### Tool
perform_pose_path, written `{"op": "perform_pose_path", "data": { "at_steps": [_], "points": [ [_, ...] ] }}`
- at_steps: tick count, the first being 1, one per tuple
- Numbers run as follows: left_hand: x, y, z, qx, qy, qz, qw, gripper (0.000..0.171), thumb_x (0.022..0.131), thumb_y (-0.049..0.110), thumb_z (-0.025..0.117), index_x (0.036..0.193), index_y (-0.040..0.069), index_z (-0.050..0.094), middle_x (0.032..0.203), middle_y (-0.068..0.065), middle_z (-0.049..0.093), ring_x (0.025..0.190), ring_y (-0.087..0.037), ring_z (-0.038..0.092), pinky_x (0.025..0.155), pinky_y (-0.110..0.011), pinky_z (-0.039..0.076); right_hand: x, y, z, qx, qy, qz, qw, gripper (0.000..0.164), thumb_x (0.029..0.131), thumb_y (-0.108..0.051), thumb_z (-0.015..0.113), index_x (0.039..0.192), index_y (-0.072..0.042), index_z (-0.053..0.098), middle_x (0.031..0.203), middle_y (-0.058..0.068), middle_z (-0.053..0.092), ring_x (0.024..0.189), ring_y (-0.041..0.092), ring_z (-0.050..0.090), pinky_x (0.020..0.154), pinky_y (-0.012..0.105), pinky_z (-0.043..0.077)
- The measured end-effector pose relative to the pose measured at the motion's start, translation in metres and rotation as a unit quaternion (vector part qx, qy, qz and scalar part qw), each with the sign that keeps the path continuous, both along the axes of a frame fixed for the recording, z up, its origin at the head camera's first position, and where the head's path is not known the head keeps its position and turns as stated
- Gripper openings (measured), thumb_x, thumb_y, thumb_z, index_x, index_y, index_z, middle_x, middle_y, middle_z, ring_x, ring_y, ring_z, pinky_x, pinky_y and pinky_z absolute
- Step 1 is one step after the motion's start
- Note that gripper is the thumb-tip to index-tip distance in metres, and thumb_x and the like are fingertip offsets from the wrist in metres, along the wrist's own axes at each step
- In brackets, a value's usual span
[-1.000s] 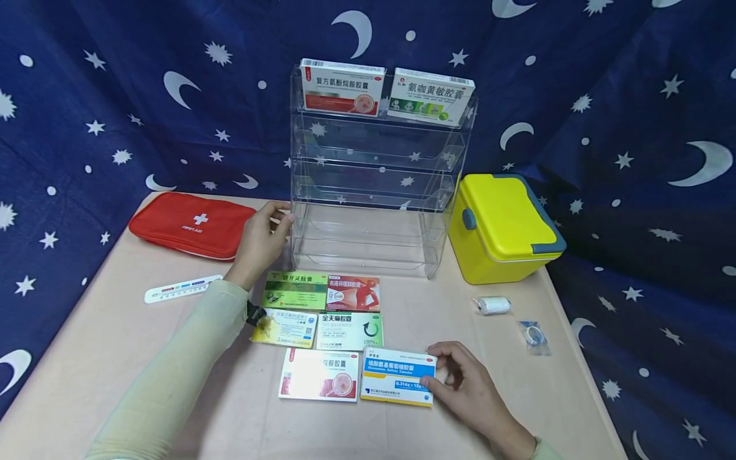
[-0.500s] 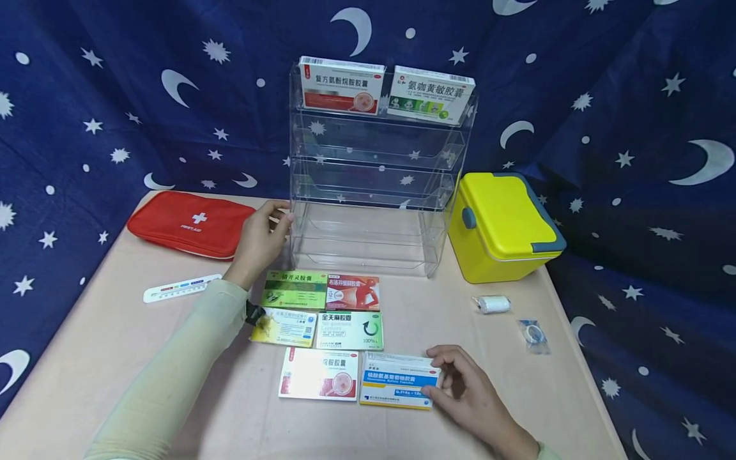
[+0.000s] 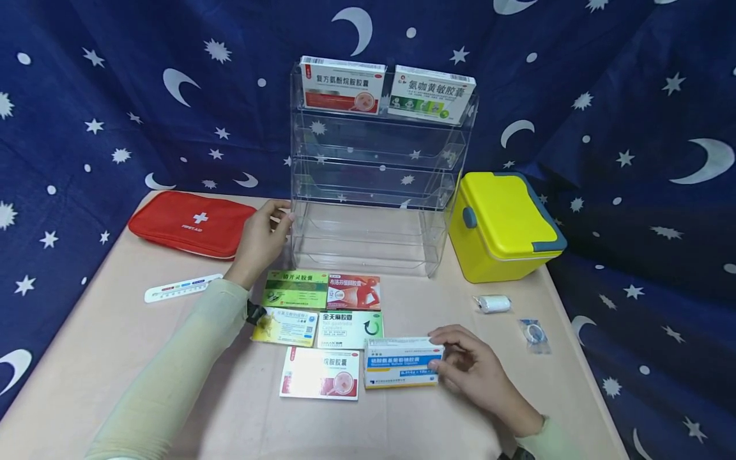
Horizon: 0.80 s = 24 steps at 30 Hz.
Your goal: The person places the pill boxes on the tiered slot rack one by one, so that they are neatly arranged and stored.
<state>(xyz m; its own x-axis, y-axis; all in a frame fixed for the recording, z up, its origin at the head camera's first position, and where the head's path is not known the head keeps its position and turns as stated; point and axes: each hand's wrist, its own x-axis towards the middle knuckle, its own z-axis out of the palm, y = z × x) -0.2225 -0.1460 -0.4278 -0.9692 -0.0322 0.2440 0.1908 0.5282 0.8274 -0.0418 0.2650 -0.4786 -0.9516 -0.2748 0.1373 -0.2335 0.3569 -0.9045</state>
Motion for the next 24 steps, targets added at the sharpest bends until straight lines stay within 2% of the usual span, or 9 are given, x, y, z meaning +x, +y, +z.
{"op": "perform_pose_path", "data": {
  "at_steps": [3, 6, 10, 13, 15, 17, 20, 22, 24],
  "points": [
    [0.0, -0.001, -0.001, 0.003, 0.001, 0.001, 1.0, 0.03, 0.103, 0.016, 0.062, 0.132, 0.006, 0.06, 0.101, -0.012, 0.065, 0.078, -0.025, 0.063, 0.065, -0.032, 0.055, -0.031, -0.005, 0.021, -0.006, 0.017, -0.012, 1.0, 0.039, 0.083, 0.003, 0.081, 0.117, -0.012, 0.069, 0.126, 0.005, 0.062, 0.094, 0.023, 0.061, 0.069, 0.023, 0.053],
    [-0.001, -0.001, -0.002, 0.007, 0.001, -0.003, 1.0, 0.03, 0.103, 0.016, 0.063, 0.132, 0.006, 0.06, 0.101, -0.012, 0.065, 0.078, -0.026, 0.065, 0.064, -0.031, 0.056, -0.068, -0.015, 0.051, -0.018, 0.048, -0.02, 0.999, 0.038, 0.083, 0.008, 0.079, 0.118, -0.006, 0.068, 0.127, 0.009, 0.062, 0.098, 0.021, 0.061, 0.07, 0.021, 0.053],
    [-0.003, -0.003, -0.002, 0.014, 0.003, -0.007, 0.9999, 0.031, 0.103, 0.017, 0.063, 0.132, 0.006, 0.06, 0.101, -0.012, 0.065, 0.077, -0.027, 0.066, 0.063, -0.032, 0.056, -0.124, -0.039, 0.1, -0.041, 0.125, -0.012, 0.991, 0.039, 0.084, 0.009, 0.078, 0.12, -0.002, 0.068, 0.125, 0.011, 0.063, 0.093, 0.02, 0.064, 0.068, 0.022, 0.053],
    [-0.003, -0.004, -0.002, 0.016, 0.003, -0.006, 0.9998, 0.031, 0.103, 0.018, 0.063, 0.132, 0.006, 0.06, 0.101, -0.012, 0.065, 0.078, -0.027, 0.066, 0.064, -0.033, 0.056, -0.163, -0.064, 0.143, -0.045, 0.182, -0.003, 0.982, 0.039, 0.085, 0.009, 0.077, 0.122, 0.0, 0.067, 0.123, 0.01, 0.063, 0.093, 0.023, 0.066, 0.07, 0.024, 0.055],
    [-0.004, -0.004, -0.001, 0.014, 0.002, -0.006, 0.9999, 0.031, 0.103, 0.018, 0.063, 0.132, 0.006, 0.06, 0.102, -0.011, 0.065, 0.078, -0.027, 0.067, 0.064, -0.034, 0.056, -0.181, -0.082, 0.171, -0.038, 0.204, -0.005, 0.978, 0.037, 0.087, 0.007, 0.076, 0.123, 0.0, 0.067, 0.122, 0.008, 0.064, 0.099, 0.022, 0.067, 0.075, 0.026, 0.056],
    [-0.004, -0.004, -0.001, 0.013, 0.0, -0.008, 0.9999, 0.031, 0.103, 0.018, 0.063, 0.131, 0.007, 0.061, 0.102, -0.011, 0.066, 0.079, -0.028, 0.068, 0.065, -0.035, 0.056, -0.204, -0.096, 0.192, -0.023, 0.218, -0.014, 0.975, 0.036, 0.089, 0.003, 0.076, 0.123, -0.001, 0.067, 0.121, 0.005, 0.065, 0.102, 0.02, 0.067, 0.079, 0.028, 0.057],
    [-0.004, -0.004, -0.001, 0.013, -0.002, -0.011, 0.9999, 0.03, 0.103, 0.019, 0.064, 0.131, 0.007, 0.061, 0.102, -0.011, 0.066, 0.081, -0.029, 0.069, 0.066, -0.034, 0.056, -0.228, -0.116, 0.213, -0.004, 0.234, -0.028, 0.972, 0.034, 0.091, -0.002, 0.075, 0.124, -0.003, 0.067, 0.121, 0.003, 0.065, 0.104, 0.017, 0.066, 0.086, 0.03, 0.056],
    [-0.004, -0.004, -0.002, 0.015, -0.001, -0.011, 0.9998, 0.03, 0.103, 0.019, 0.064, 0.13, 0.007, 0.061, 0.102, -0.011, 0.067, 0.081, -0.029, 0.069, 0.066, -0.033, 0.055, -0.245, -0.126, 0.218, 0.008, 0.245, -0.036, 0.969, 0.033, 0.092, -0.005, 0.075, 0.124, -0.004, 0.067, 0.122, 0.001, 0.062, 0.105, 0.015, 0.064, 0.086, 0.029, 0.055],
    [-0.004, -0.004, -0.002, 0.016, 0.0, -0.013, 0.9998, 0.03, 0.103, 0.018, 0.064, 0.13, 0.007, 0.062, 0.102, -0.012, 0.067, 0.081, -0.029, 0.07, 0.066, -0.032, 0.055, -0.254, -0.136, 0.224, 0.016, 0.255, -0.046, 0.966, 0.032, 0.093, -0.006, 0.074, 0.123, -0.004, 0.066, 0.123, 0.001, 0.06, 0.106, 0.013, 0.063, 0.086, 0.028, 0.054]
  ]
}}
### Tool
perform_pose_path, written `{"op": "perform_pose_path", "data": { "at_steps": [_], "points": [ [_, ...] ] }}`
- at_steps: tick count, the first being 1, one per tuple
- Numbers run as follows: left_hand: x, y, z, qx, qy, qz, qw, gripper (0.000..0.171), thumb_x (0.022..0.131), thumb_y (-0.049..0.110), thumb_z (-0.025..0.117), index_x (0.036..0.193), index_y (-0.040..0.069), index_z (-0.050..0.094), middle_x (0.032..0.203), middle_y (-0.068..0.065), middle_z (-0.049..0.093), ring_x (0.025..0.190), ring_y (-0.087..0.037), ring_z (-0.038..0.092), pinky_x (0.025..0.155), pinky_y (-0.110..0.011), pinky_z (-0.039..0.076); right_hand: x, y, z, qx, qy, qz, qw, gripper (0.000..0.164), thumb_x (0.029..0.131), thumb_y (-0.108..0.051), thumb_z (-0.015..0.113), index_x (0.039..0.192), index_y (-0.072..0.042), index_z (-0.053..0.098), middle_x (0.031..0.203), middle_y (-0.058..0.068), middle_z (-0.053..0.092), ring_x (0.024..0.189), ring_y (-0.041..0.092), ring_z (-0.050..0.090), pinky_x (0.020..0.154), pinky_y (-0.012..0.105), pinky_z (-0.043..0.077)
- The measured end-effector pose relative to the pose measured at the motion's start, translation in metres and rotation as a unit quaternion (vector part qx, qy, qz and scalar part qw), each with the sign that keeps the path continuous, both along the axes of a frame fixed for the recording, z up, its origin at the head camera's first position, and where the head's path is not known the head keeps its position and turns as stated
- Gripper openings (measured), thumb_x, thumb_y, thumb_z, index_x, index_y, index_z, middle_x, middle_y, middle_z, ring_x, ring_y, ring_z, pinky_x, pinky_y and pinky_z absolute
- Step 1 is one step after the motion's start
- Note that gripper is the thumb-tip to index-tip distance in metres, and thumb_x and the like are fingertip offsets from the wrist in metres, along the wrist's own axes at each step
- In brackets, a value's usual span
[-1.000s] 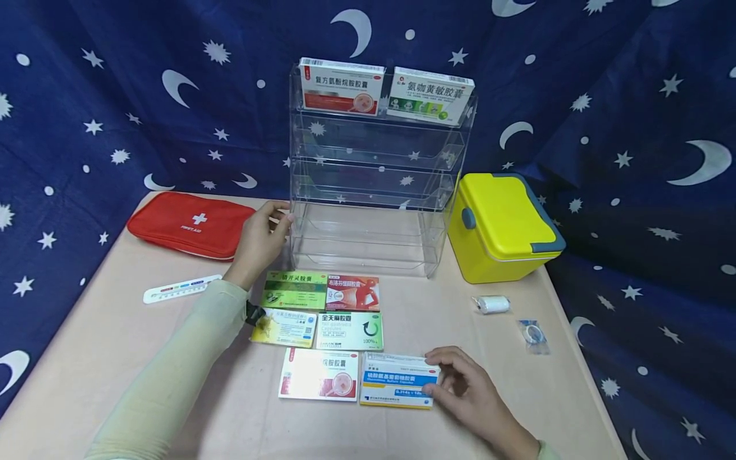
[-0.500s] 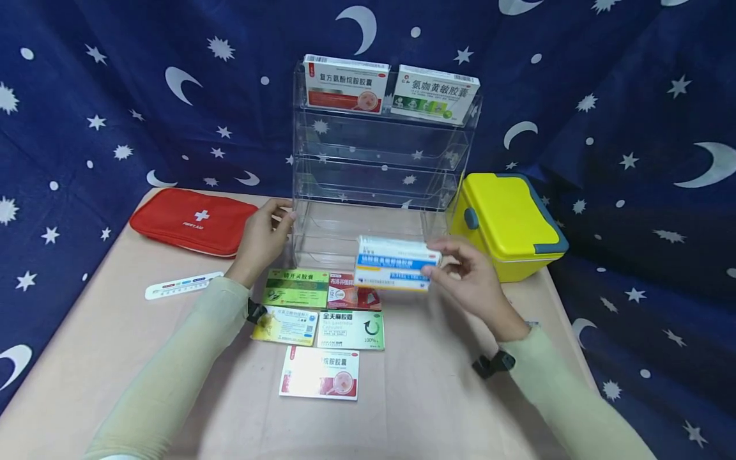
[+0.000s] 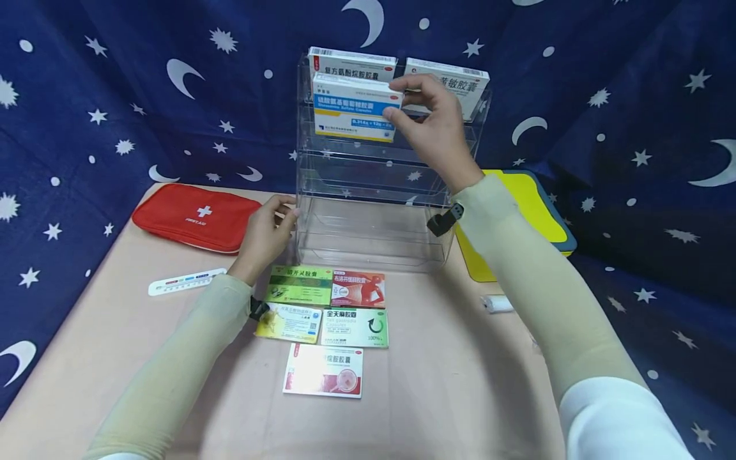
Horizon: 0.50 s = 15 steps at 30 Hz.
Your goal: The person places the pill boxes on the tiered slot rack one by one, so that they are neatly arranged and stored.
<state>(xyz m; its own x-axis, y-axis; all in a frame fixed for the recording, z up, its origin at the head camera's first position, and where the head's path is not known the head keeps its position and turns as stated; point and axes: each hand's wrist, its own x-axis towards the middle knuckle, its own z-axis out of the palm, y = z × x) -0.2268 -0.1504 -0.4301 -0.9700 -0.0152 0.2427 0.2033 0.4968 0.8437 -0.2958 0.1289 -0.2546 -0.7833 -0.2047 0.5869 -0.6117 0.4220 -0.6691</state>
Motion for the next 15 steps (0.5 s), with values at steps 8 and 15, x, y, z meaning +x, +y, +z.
{"op": "perform_pose_path", "data": {
  "at_steps": [8, 15],
  "points": [
    [0.0, 0.002, 0.0, -0.005, -0.006, 0.001, 1.0, 0.03, 0.103, 0.018, 0.063, 0.13, 0.007, 0.062, 0.101, -0.011, 0.067, 0.081, -0.029, 0.069, 0.065, -0.033, 0.055, -0.034, -0.012, -0.008, 0.021, 0.044, -0.015, 0.999, 0.03, 0.091, -0.014, 0.078, 0.12, -0.01, 0.07, 0.119, -0.004, 0.062, 0.1, 0.01, 0.062, 0.097, 0.026, 0.044],
    [0.0, -0.001, -0.001, -0.004, -0.01, 0.005, 0.9999, 0.029, 0.103, 0.019, 0.063, 0.129, 0.008, 0.062, 0.102, -0.01, 0.066, 0.08, -0.026, 0.068, 0.066, -0.037, 0.056, -0.043, -0.02, -0.02, 0.063, 0.032, -0.003, 0.997, 0.028, 0.091, -0.014, 0.077, 0.119, -0.012, 0.071, 0.122, -0.005, 0.062, 0.102, 0.009, 0.064, 0.102, 0.021, 0.04]
  ]
}}
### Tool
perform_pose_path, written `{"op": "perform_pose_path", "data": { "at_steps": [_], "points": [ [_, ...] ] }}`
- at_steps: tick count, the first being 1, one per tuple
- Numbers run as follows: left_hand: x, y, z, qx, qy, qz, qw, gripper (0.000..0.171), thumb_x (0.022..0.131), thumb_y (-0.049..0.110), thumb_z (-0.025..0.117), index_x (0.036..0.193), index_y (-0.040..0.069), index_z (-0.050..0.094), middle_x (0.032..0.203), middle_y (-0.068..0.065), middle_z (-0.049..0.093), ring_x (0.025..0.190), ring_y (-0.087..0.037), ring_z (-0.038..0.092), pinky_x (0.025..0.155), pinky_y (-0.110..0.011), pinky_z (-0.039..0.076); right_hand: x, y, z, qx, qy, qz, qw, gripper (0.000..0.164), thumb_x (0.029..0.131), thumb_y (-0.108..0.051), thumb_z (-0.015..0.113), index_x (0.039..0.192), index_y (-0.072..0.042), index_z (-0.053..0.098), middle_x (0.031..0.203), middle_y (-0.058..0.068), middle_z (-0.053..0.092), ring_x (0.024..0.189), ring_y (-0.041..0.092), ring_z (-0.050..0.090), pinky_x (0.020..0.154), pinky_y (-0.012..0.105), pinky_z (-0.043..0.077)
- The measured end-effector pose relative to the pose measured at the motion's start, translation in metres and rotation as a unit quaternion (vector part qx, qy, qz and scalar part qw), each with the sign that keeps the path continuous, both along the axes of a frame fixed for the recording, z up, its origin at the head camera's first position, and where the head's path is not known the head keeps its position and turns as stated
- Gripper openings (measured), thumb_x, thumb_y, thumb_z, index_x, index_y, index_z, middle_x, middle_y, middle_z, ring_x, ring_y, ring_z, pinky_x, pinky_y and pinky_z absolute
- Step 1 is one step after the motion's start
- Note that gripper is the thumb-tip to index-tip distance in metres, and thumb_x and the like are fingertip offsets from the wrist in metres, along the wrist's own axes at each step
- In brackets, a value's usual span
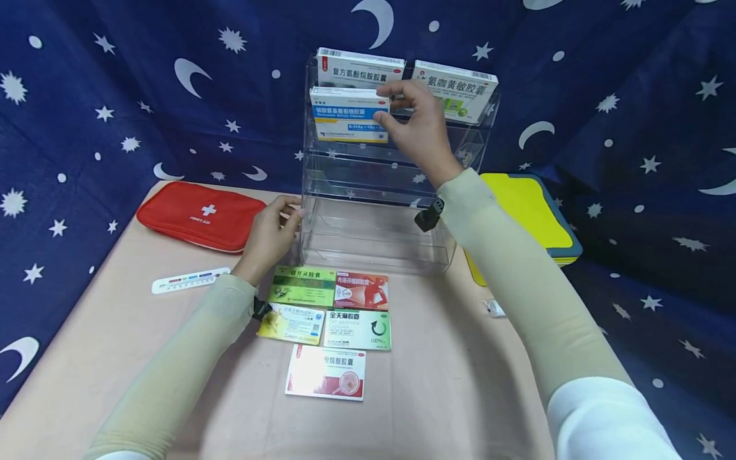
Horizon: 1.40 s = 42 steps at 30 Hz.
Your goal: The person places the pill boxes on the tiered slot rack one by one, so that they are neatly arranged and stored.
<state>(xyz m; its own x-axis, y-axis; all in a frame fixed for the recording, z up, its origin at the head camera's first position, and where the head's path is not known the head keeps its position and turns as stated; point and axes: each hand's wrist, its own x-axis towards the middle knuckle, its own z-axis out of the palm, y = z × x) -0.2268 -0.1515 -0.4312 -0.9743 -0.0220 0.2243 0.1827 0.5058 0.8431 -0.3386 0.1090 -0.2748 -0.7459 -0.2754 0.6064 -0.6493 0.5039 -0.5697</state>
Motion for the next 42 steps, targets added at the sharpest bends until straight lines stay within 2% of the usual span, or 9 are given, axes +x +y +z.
{"op": "perform_pose_path", "data": {
  "at_steps": [3, 7, 15, 23, 36, 42],
  "points": [
    [0.001, 0.0, -0.001, -0.002, -0.004, 0.002, 1.0, 0.03, 0.103, 0.02, 0.063, 0.13, 0.009, 0.062, 0.103, -0.01, 0.066, 0.08, -0.026, 0.068, 0.066, -0.037, 0.056, 0.0, -0.002, -0.006, 0.013, -0.022, 0.004, 1.0, 0.027, 0.093, -0.015, 0.076, 0.119, -0.013, 0.07, 0.127, -0.008, 0.059, 0.107, 0.006, 0.06, 0.094, 0.022, 0.047],
    [0.001, 0.0, -0.001, -0.003, -0.008, 0.002, 1.0, 0.031, 0.103, 0.021, 0.063, 0.131, 0.009, 0.061, 0.103, -0.011, 0.066, 0.08, -0.026, 0.067, 0.065, -0.036, 0.056, -0.001, -0.002, -0.01, 0.025, -0.029, 0.004, 0.999, 0.026, 0.093, -0.014, 0.075, 0.119, -0.011, 0.069, 0.132, -0.01, 0.058, 0.112, 0.004, 0.057, 0.096, 0.022, 0.046],
    [0.003, 0.001, -0.001, -0.001, -0.008, 0.005, 1.0, 0.03, 0.103, 0.02, 0.063, 0.131, 0.009, 0.061, 0.103, -0.01, 0.066, 0.08, -0.025, 0.067, 0.066, -0.038, 0.056, -0.001, -0.001, -0.01, 0.026, -0.039, 0.0, 0.999, 0.027, 0.093, -0.014, 0.075, 0.119, -0.011, 0.069, 0.133, -0.01, 0.058, 0.107, 0.009, 0.062, 0.095, 0.023, 0.047],
    [0.0, 0.0, -0.002, -0.004, -0.003, 0.004, 1.0, 0.03, 0.104, 0.021, 0.062, 0.131, 0.009, 0.061, 0.103, -0.01, 0.066, 0.08, -0.026, 0.067, 0.067, -0.036, 0.056, 0.0, 0.0, -0.01, 0.043, -0.041, -0.019, 0.998, 0.028, 0.093, -0.016, 0.075, 0.12, -0.011, 0.068, 0.124, -0.003, 0.059, 0.105, 0.007, 0.061, 0.094, 0.021, 0.047],
    [-0.001, 0.0, -0.001, -0.001, -0.001, -0.001, 1.0, 0.03, 0.104, 0.021, 0.061, 0.131, 0.008, 0.061, 0.104, -0.012, 0.066, 0.084, -0.033, 0.069, 0.067, -0.038, 0.057, -0.001, 0.006, -0.014, 0.055, -0.03, -0.026, 0.998, 0.027, 0.095, -0.017, 0.073, 0.121, -0.011, 0.068, 0.123, -0.002, 0.059, 0.106, 0.005, 0.061, 0.095, 0.017, 0.043],
    [0.0, 0.0, -0.002, -0.001, -0.001, 0.0, 1.0, 0.03, 0.104, 0.021, 0.061, 0.13, 0.008, 0.061, 0.103, -0.012, 0.066, 0.083, -0.033, 0.068, 0.066, -0.038, 0.056, 0.001, 0.007, -0.015, 0.056, -0.018, -0.034, 0.998, 0.023, 0.096, -0.02, 0.073, 0.118, -0.013, 0.07, 0.124, -0.004, 0.057, 0.107, 0.007, 0.058, 0.093, 0.02, 0.044]
  ]
}}
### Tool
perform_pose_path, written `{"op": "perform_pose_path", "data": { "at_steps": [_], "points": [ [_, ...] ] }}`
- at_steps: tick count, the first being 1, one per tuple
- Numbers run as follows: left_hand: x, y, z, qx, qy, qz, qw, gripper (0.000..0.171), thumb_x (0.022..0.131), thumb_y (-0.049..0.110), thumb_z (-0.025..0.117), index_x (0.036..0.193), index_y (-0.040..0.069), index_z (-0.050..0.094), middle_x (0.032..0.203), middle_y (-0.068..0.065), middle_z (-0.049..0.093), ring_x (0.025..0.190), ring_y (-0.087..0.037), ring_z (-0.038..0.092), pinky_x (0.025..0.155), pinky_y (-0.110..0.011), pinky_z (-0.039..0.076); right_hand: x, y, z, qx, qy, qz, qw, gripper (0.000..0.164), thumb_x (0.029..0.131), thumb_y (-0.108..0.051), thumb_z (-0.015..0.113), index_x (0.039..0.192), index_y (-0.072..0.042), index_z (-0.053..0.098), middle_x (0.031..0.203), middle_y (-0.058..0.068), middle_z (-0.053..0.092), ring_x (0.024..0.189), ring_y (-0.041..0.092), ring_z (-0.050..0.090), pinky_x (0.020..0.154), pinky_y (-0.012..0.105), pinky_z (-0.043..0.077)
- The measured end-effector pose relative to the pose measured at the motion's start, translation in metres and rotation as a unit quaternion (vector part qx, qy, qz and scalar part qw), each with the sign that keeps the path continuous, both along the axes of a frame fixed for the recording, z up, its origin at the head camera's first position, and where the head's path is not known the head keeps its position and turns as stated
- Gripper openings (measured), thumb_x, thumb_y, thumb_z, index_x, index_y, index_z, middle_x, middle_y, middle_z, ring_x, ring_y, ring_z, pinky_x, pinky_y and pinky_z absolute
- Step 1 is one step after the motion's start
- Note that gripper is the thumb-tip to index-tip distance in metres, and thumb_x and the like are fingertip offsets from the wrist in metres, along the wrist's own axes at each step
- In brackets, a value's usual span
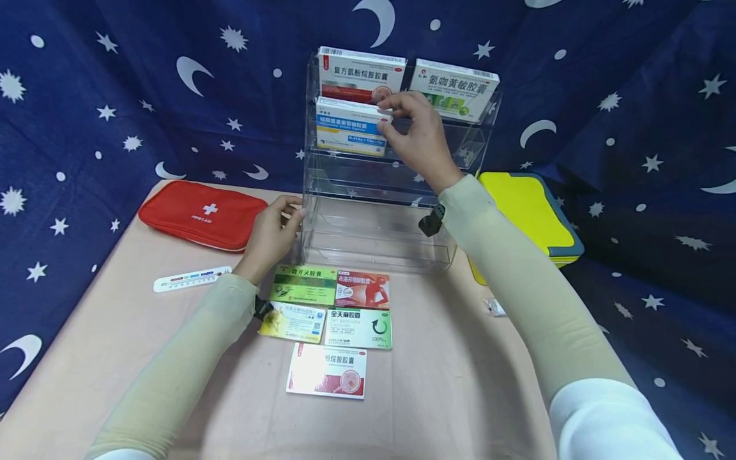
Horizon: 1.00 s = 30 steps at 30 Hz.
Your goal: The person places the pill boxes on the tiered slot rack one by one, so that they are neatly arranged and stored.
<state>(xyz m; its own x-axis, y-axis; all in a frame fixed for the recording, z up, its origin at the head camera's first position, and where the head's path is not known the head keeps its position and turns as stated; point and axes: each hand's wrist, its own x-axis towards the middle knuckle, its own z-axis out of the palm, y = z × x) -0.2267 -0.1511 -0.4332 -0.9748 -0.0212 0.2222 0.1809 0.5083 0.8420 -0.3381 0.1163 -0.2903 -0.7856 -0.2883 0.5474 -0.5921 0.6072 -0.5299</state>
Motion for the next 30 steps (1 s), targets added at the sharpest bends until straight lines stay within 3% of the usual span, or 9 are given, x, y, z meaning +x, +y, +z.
{"op": "perform_pose_path", "data": {
  "at_steps": [5, 9, 12, 15, 19, 23, 26, 30],
  "points": [
    [0.002, 0.001, -0.002, 0.0, -0.005, -0.001, 1.0, 0.03, 0.104, 0.021, 0.062, 0.131, 0.009, 0.061, 0.102, -0.01, 0.065, 0.079, -0.027, 0.067, 0.065, -0.038, 0.055, 0.011, 0.006, -0.011, -0.031, 0.027, 0.003, 0.999, 0.021, 0.099, -0.024, 0.069, 0.116, -0.013, 0.07, 0.126, -0.006, 0.054, 0.107, 0.01, 0.052, 0.075, 0.026, 0.044],
    [0.004, 0.002, -0.002, -0.001, -0.009, -0.002, 1.0, 0.031, 0.104, 0.022, 0.062, 0.132, 0.009, 0.061, 0.103, -0.01, 0.065, 0.08, -0.027, 0.067, 0.066, -0.038, 0.055, 0.036, 0.016, -0.032, -0.074, 0.039, 0.022, 0.996, 0.021, 0.1, -0.022, 0.067, 0.116, -0.008, 0.068, 0.123, -0.006, 0.056, 0.104, 0.013, 0.053, 0.068, 0.03, 0.043],
    [0.004, 0.003, -0.002, 0.002, -0.008, -0.004, 1.0, 0.031, 0.104, 0.022, 0.062, 0.131, 0.009, 0.061, 0.103, -0.01, 0.065, 0.081, -0.028, 0.067, 0.065, -0.037, 0.055, 0.063, 0.024, -0.053, -0.097, 0.01, 0.036, 0.995, 0.022, 0.099, -0.019, 0.068, 0.118, -0.008, 0.067, 0.12, -0.005, 0.058, 0.101, 0.013, 0.056, 0.067, 0.032, 0.045],
    [0.003, 0.004, -0.002, 0.005, -0.004, -0.003, 1.0, 0.03, 0.104, 0.021, 0.062, 0.13, 0.008, 0.061, 0.102, -0.01, 0.065, 0.08, -0.027, 0.068, 0.065, -0.036, 0.055, 0.095, 0.033, -0.08, -0.094, -0.054, 0.051, 0.993, 0.023, 0.097, -0.016, 0.07, 0.119, -0.01, 0.066, 0.118, -0.004, 0.061, 0.098, 0.014, 0.059, 0.068, 0.033, 0.048],
    [0.003, 0.004, -0.003, 0.004, -0.002, -0.003, 1.0, 0.03, 0.104, 0.021, 0.062, 0.131, 0.008, 0.061, 0.101, -0.011, 0.066, 0.079, -0.025, 0.068, 0.064, -0.035, 0.055, 0.143, 0.045, -0.121, -0.036, -0.136, 0.077, 0.987, 0.018, 0.095, -0.014, 0.072, 0.113, -0.012, 0.068, 0.112, -0.005, 0.066, 0.094, 0.014, 0.06, 0.069, 0.033, 0.05],
    [0.002, 0.004, -0.002, 0.003, -0.003, -0.007, 1.0, 0.032, 0.104, 0.022, 0.061, 0.132, 0.008, 0.06, 0.103, -0.011, 0.066, 0.08, -0.026, 0.068, 0.066, -0.036, 0.055, 0.182, 0.058, -0.156, 0.057, -0.177, 0.096, 0.978, 0.018, 0.092, -0.019, 0.077, 0.109, -0.016, 0.071, 0.1, -0.01, 0.066, 0.086, 0.014, 0.06, 0.069, 0.033, 0.053],
    [0.002, 0.003, -0.001, 0.005, -0.003, -0.003, 1.0, 0.031, 0.104, 0.021, 0.061, 0.132, 0.008, 0.06, 0.103, -0.011, 0.066, 0.082, -0.028, 0.068, 0.068, -0.037, 0.055, 0.2, 0.063, -0.172, 0.113, -0.202, 0.092, 0.968, 0.024, 0.089, -0.026, 0.081, 0.109, -0.017, 0.071, 0.092, -0.012, 0.062, 0.082, 0.015, 0.059, 0.069, 0.032, 0.052],
    [0.002, 0.002, -0.001, 0.005, -0.003, 0.001, 1.0, 0.031, 0.104, 0.02, 0.062, 0.133, 0.008, 0.06, 0.103, -0.012, 0.066, 0.082, -0.03, 0.068, 0.067, -0.037, 0.055, 0.212, 0.065, -0.183, 0.155, -0.225, 0.063, 0.96, 0.032, 0.085, -0.037, 0.083, 0.109, -0.02, 0.07, 0.087, -0.006, 0.061, 0.079, 0.015, 0.056, 0.066, 0.029, 0.049]
  ]
}}
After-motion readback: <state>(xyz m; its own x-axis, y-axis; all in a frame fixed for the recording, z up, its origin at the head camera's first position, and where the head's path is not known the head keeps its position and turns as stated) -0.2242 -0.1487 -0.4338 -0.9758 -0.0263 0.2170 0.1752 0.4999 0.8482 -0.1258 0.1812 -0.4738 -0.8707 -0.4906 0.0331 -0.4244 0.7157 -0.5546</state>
